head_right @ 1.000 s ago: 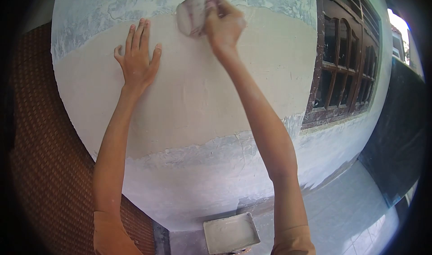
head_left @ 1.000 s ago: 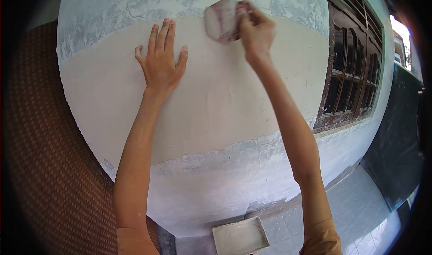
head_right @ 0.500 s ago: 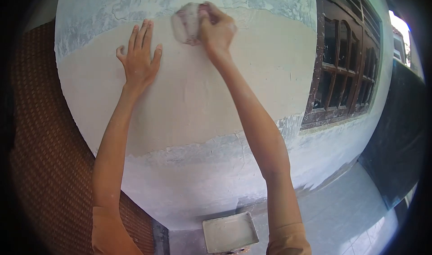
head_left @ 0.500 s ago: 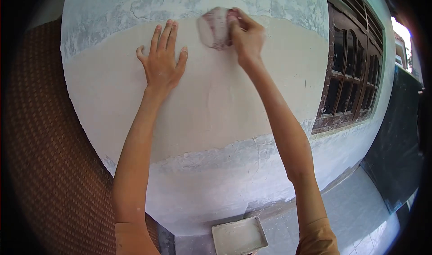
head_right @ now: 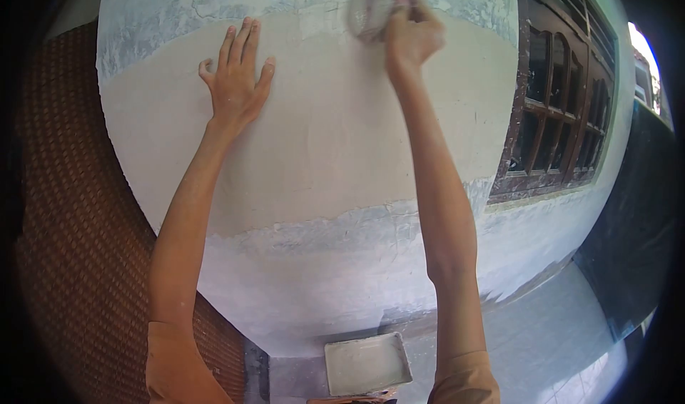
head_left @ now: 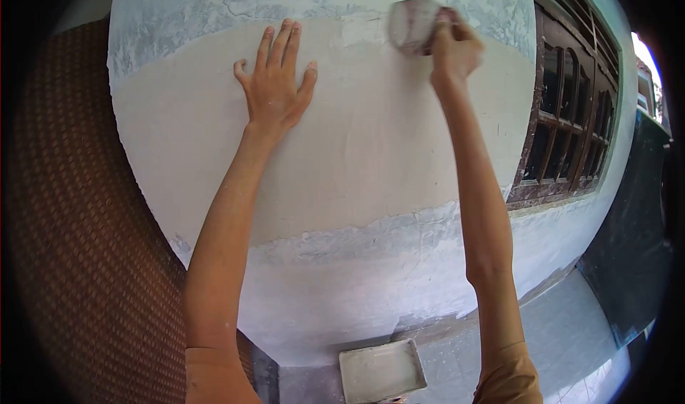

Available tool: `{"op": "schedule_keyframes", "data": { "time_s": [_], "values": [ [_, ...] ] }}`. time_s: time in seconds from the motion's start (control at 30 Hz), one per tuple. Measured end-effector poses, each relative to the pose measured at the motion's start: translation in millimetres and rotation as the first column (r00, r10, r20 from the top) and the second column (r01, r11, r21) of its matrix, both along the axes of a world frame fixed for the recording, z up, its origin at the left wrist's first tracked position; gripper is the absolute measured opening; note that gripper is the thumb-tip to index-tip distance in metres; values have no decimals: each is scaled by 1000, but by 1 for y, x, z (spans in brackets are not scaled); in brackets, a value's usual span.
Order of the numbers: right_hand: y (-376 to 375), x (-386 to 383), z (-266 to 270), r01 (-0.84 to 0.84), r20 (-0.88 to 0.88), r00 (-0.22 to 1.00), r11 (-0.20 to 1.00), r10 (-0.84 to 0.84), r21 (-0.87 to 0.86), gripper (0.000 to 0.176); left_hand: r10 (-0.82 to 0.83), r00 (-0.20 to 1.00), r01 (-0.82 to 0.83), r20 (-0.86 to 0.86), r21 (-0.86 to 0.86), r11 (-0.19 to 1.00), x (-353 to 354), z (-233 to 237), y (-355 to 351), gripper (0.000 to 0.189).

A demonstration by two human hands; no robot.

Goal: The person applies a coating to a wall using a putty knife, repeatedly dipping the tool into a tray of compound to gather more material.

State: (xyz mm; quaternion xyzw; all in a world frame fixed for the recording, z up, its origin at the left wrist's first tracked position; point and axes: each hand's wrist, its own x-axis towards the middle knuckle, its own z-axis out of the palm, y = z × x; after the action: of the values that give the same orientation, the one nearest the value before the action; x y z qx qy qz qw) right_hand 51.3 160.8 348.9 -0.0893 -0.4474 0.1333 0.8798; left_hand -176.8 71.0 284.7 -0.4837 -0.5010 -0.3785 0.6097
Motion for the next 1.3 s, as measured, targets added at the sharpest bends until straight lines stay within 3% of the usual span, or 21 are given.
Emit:
{"op": "schedule_keyframes", "data": {
  "time_s": [0.03,0.1,0.17,0.2,0.23,0.3,0.4,0.5,0.57,0.63,0.67,0.7,0.8,0.83,0.93,0.97,1.03,1.13,1.23,1.27,1.3],
  "values": [
    [-3,3,0,-48,-104,993,999,49,17,23,4,1000,-4,0,-3,1000,0,0,0,63],
    [-7,-5,5,-105,-82,991,993,110,61,25,7,1000,-7,4,-2,1000,-1,1,0,63],
    [-19,-26,2,-85,163,983,996,90,-39,29,13,1000,-12,9,-15,1000,-1,0,-1,63],
    [-18,-40,0,-42,224,973,996,59,-82,33,11,1000,-11,10,-9,1000,-1,0,-1,63],
    [-21,-45,-5,-126,223,965,989,141,-82,33,8,1000,-8,10,-12,1000,-1,-1,-2,63],
    [-4,-31,-2,122,192,975,992,-115,-30,31,2,1000,-2,-4,0,1000,-1,1,-3,63],
    [11,9,2,24,-55,998,1000,-24,-7,28,-32,999,32,12,-1,999,-2,2,-2,62],
    [3,7,-1,-53,-46,998,998,51,-36,29,-43,999,43,24,-3,999,2,0,0,62],
    [19,-20,-7,-9,172,985,999,1,48,32,-27,999,27,31,5,1000,2,0,1,63],
    [-9,-25,-17,-55,298,953,998,60,-26,34,-40,998,40,42,2,999,4,-1,2,63],
    [-12,-15,-16,101,254,964,993,-83,-60,34,-40,998,40,51,2,999,4,-1,2,64],
    [-8,-2,-14,102,248,965,993,-84,-57,34,-41,998,41,46,6,999,5,-1,2,64],
    [-3,18,-3,-63,-121,990,996,70,56,33,-45,998,44,52,19,999,4,0,2,63],
    [-6,12,-1,-66,-119,990,996,73,56,33,-45,998,45,49,13,999,3,0,1,63],
    [-21,-24,-3,-13,276,961,1000,14,-8,35,-35,999,34,41,7,999,3,0,1,63],
    [-31,-34,-9,-25,267,963,1000,28,-14,32,-22,999,21,34,18,1000,3,0,1,62],
    [-10,-28,-6,134,183,975,991,-129,-20,28,-19,999,19,48,0,1000,4,-1,1,62],
    [-1,5,-4,32,-51,998,999,-30,44,27,-16,998,17,56,-4,1000,4,1,1,63],
    [6,-2,2,-59,2,998,997,59,52,30,-27,998,27,52,3,1000,5,0,1,63],
    [9,-14,-1,19,78,997,999,-23,51,34,-31,998,30,54,5,1000,5,-1,2,63],
    [-3,-22,-5,-68,170,983,998,67,1,36,-36,998,36,57,2,999,6,-2,2,63]
  ]
}}
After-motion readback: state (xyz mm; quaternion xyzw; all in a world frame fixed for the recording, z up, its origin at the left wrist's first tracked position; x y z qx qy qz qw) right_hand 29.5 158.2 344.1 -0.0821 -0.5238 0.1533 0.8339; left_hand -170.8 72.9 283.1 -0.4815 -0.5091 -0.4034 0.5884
